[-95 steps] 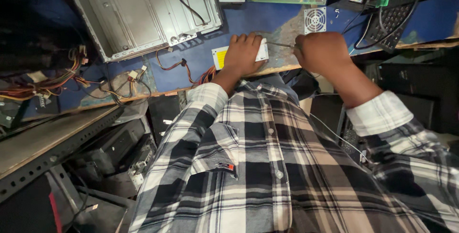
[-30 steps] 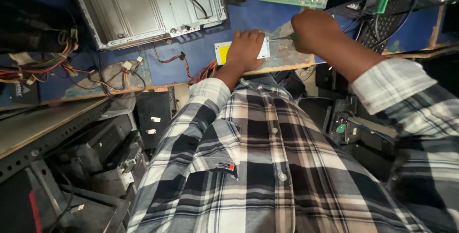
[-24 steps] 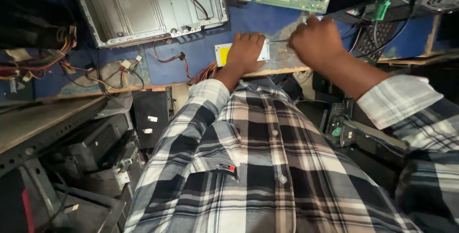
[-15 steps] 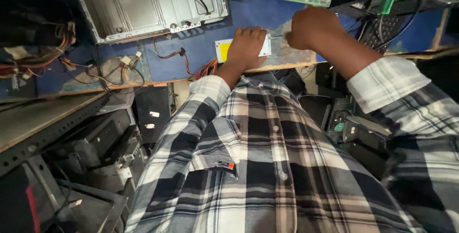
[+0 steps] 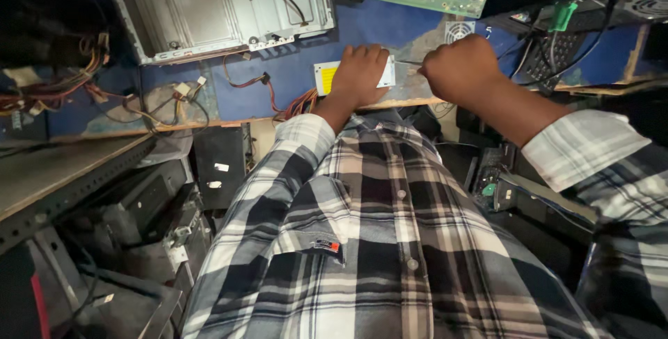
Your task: The person uses a screwdriver to remove and reinsert screws on a small white electronic component, likely a power supply unit, on a cluttered workbench. They repeatedly loosen and tighten the screws while holding the component steady with the other hand.
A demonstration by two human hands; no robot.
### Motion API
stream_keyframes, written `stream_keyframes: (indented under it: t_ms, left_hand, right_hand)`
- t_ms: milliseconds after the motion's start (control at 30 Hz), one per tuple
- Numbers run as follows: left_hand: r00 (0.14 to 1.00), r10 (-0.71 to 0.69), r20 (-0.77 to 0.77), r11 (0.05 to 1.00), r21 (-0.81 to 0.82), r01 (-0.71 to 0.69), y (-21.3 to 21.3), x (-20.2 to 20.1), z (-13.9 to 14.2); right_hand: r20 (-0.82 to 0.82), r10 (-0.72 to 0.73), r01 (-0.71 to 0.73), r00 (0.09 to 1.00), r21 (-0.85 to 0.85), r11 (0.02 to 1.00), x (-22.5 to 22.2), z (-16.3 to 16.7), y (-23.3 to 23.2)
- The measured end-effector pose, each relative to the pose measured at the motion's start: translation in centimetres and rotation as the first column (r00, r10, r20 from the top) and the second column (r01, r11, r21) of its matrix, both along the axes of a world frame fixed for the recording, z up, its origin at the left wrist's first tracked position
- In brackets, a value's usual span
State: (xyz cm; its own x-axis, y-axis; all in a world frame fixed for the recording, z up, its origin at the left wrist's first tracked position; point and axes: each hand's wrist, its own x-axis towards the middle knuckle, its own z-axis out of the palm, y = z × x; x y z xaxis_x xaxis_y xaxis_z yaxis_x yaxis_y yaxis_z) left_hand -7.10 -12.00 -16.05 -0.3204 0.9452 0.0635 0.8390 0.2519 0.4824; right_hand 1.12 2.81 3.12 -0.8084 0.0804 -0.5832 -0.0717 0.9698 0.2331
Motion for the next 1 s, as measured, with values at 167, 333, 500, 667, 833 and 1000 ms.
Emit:
stream_keyframes:
  t_ms: [167,333,500,667,833,1000]
  left_hand:
    - [1.0,-0.006,0.031,1.0,-0.007,0.006,0.0,0.0,-0.3]
    - [1.0,0.01,0.016,1.0,0.028,-0.011,-0.2,0.1,-0.2]
    - [0.999,0.019,0.038,0.999,0.031,-0.02,-0.9,0.2,0.1]
    - [1.0,0.012,-0.005,1.0,0.019,-0.012,-0.7,-0.2,0.0]
    - [1.0,0.005,-0.011,0.999,0.033,-0.005,-0.6,-0.6,-0.2]
    - [1.0,0.001,0.015,1.0,-0.019,-0.001,-0.1,-0.9,-0.4]
  right_hand:
    - [0.069,-0.349,0.346,0.935,0.049,0.937,-2.8,0.0,-0.6]
    - [0.166,-0.419,0.426,0.893,-0.009,0.904,-5.1,-0.3,-0.7]
    - [-0.134,0.063,-0.073,0.989,-0.066,0.995,-2.5,-0.3,-0.6]
    - [-0.187,0.458,-0.447,0.869,0.098,0.889,-1.3,0.1,0.5]
    - [-0.161,0.259,-0.268,0.952,-0.037,0.963,-1.8,0.4,0.3]
    - [0.065,-0.374,0.377,0.925,-0.051,0.925,-3.5,0.0,0.7]
